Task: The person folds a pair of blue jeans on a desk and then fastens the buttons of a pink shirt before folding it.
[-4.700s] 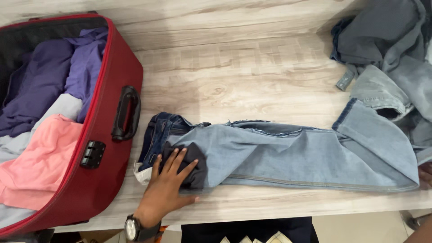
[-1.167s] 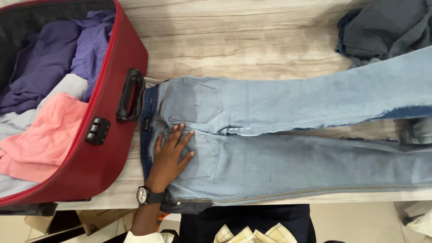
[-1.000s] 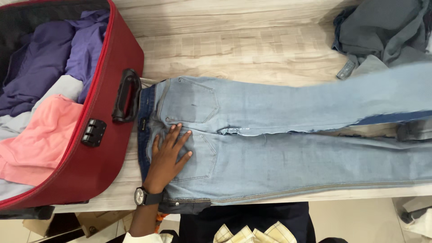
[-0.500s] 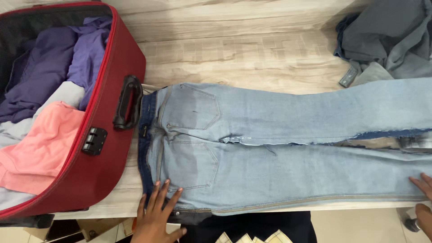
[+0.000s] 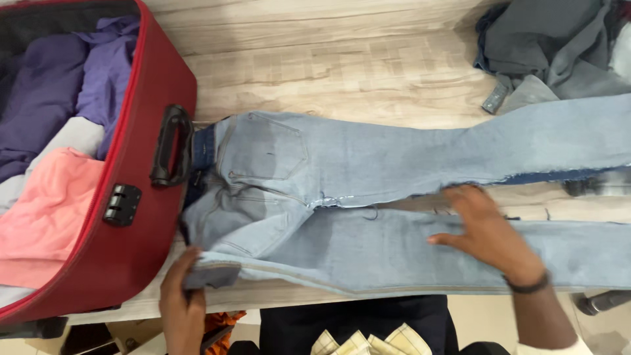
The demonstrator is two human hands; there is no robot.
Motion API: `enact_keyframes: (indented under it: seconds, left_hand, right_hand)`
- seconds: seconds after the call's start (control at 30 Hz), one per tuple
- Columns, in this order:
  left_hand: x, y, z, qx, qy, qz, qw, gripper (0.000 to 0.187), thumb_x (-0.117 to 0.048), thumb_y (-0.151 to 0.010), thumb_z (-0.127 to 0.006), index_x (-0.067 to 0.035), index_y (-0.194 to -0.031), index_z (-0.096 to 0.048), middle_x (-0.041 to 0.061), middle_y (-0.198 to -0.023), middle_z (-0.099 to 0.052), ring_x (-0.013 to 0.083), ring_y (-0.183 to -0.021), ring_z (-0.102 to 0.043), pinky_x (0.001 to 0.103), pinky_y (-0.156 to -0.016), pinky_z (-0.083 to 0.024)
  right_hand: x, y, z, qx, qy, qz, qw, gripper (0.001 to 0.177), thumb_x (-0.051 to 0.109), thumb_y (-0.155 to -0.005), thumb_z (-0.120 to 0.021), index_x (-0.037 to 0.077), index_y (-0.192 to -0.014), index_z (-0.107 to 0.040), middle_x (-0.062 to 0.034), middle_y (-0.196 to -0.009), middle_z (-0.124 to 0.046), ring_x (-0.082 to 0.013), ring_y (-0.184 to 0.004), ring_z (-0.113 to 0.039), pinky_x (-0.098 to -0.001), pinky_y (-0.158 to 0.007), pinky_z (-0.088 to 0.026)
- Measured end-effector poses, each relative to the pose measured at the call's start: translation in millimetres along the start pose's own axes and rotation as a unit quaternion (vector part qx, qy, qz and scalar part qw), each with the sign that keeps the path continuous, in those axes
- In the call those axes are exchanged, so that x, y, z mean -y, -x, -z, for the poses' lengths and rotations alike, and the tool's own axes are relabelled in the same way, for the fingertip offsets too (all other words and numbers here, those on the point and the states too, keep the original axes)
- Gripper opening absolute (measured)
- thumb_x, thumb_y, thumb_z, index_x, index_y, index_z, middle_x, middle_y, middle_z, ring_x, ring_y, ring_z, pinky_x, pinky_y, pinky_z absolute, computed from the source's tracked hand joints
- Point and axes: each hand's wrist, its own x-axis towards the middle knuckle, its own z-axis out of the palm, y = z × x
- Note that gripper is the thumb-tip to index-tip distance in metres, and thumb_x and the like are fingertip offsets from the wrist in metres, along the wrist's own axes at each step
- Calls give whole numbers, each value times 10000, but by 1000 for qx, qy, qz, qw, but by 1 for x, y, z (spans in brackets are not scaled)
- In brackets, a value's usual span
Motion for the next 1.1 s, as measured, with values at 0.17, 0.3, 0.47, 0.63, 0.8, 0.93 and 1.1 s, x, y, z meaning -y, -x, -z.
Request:
enact_keyframes:
  seconds: [0.17, 0.3, 0.47, 0.63, 0.8, 0.93, 1.1]
  left_hand:
    - [3, -1, 24, 211, -255, -3, 944, 832, 112, -655, -564, -210, -1421, -579, -22, -1624, -412, 203, -1520, -283, 473, -1215, -56]
    - [-11, 4, 31, 254, -419, -18, 872, 679, -28, -799, -532, -298, -1421, -582, -169, -1634, -377, 143, -1571, -222, 478, -1223, -3]
    - [-60, 2, 4, 117, -379, -114, 911, 462, -158, -966, -516, -276, -1410, -560, -88, -1497, -528, 97, -1510, -366, 461, -1312, -196]
    - [-95, 5, -73, 156, -289, -345, 879, 700, -346, -903, -648, -198, -1538, -393, 211, -1607, -250, 372, -1514, -180, 588, -1193, -123]
    - [-103, -14, -150, 198, -217, -353, 888, 1125, -647, -753, -773, -161, -1577, -181, 237, -1646, -100, 432, -1549, -18, 657, -1156, -10]
    - [-110, -11, -188, 145, -182, -389, 891, 1269, -712, -718, -787, -115, -1611, -111, 199, -1677, -137, 429, -1555, -52, 665, -1200, -21]
    - [-137, -13, -223, 124, 97, -411, 898, 1361, -583, -796, -867, -104, -1712, 19, 257, -1787, -111, 440, -1672, -176, 564, -1340, -217]
  right_hand:
    - [43, -30, -7, 131, 79, -26, 988, 694, 460, -703, -827, 110, -1269, -629, -92, -1162, -630, -282, -1157, -593, -424, -1005, -465]
    - [56, -27, -2, 2, 19, 21, 1000, 513, 465, -798, -780, 188, -1218, -678, -47, -1150, -647, -248, -1126, -600, -403, -986, -457]
    - [40, -23, -21, -111, 67, 75, 989, 817, 456, -607, -750, 17, -1291, -659, -119, -1176, -644, -310, -1090, -584, -480, -917, -428]
    - [23, -18, -55, -53, 23, -53, 997, 215, 214, -867, -766, 151, -1072, -748, -39, -972, -667, -263, -989, -628, -425, -901, -459]
    - [25, -31, -29, -148, -139, -39, 978, 310, -48, -822, -657, 68, -1107, -699, -119, -1098, -668, -312, -1039, -643, -380, -868, -509]
    - [41, -56, -3, -201, -302, -11, 932, 389, -140, -840, -574, 24, -1188, -633, -97, -1169, -659, -222, -1092, -655, -303, -972, -512]
    - [87, -88, 11, -185, -587, -45, 787, 189, 14, -1097, -610, 43, -1284, -622, -35, -1162, -666, -144, -1070, -620, -279, -945, -515]
